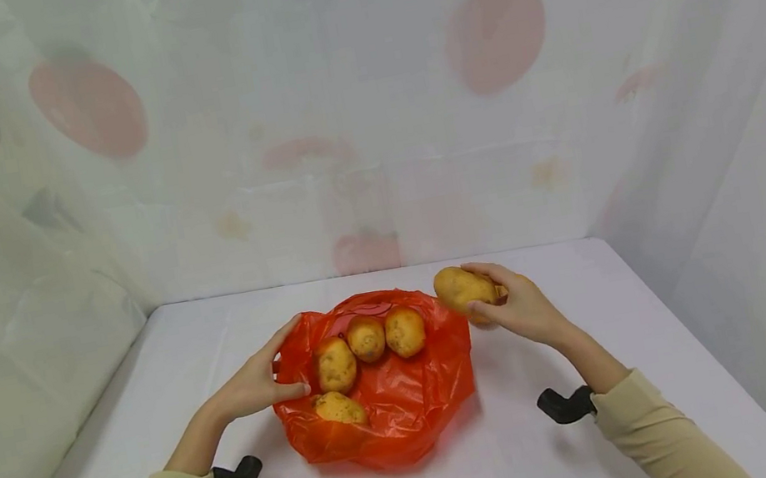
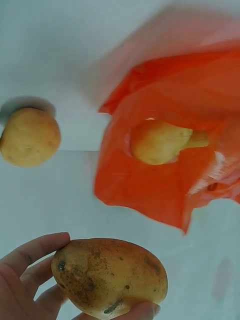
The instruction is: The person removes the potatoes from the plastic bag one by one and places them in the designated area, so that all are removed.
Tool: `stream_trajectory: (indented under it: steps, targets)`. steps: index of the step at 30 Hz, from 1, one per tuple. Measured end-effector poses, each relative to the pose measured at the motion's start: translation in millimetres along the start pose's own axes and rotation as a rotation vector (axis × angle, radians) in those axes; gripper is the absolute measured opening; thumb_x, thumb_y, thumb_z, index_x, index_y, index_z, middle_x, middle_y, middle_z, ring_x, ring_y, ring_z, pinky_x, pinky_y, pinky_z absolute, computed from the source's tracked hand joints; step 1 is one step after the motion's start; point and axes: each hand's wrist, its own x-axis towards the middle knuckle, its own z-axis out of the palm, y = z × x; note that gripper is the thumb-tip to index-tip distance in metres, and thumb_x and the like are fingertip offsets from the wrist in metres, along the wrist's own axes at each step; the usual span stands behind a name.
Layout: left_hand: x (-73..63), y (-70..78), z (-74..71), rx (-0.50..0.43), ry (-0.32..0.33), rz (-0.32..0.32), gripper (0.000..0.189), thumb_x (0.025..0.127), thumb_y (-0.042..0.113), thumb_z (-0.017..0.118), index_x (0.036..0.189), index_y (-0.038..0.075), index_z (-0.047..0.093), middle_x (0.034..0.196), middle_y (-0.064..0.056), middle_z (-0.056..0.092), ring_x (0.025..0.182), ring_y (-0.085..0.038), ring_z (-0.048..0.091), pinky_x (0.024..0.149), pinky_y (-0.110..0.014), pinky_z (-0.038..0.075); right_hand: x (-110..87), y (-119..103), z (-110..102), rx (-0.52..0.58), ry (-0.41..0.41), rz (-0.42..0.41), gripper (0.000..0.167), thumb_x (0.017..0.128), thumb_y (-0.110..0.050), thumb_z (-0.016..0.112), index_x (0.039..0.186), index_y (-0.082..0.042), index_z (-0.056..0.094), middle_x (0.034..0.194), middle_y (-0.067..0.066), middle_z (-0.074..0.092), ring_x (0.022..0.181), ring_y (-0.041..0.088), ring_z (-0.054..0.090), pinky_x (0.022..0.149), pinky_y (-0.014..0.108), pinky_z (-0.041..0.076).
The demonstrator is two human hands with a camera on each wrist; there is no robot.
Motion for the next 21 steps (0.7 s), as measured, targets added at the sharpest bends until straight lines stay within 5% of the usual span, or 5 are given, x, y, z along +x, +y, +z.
stream_trajectory:
  steps: [13,21]
  targets:
    - [-0.6,-0.2,-0.8,-0.002,-0.004,0.017,0.099,0.073,0.025,0.077,0.146,0.039,0.012,0.145,-0.003,0.032,0.123,-0.026,0.043,0.098,-0.047,0.041,-4.1,28.1,-20.6,-0.041,0.050,0.091,0.059,0.086,-0.034,0.064,0.138,-0.021,0.041,0.135,0.008,0.045,0.108,0.023,0.050,0.078,0.016,0.047]
    - [0.2,-0.6,0.0,0.002,0.000,0.007,0.098,0.073,0.026,0.077,0.146,0.039,0.012,0.145,-0.003,0.033,0.123,-0.026,0.043,0.098,-0.047,0.041,-6.8,47.4,-32.5,-0.100,0.081,0.135,0.060,0.087,-0.036,0.062,0.140,-0.020,0.038,0.136,0.014,0.044,0.113,0.035,0.047,0.075,0.030,0.049]
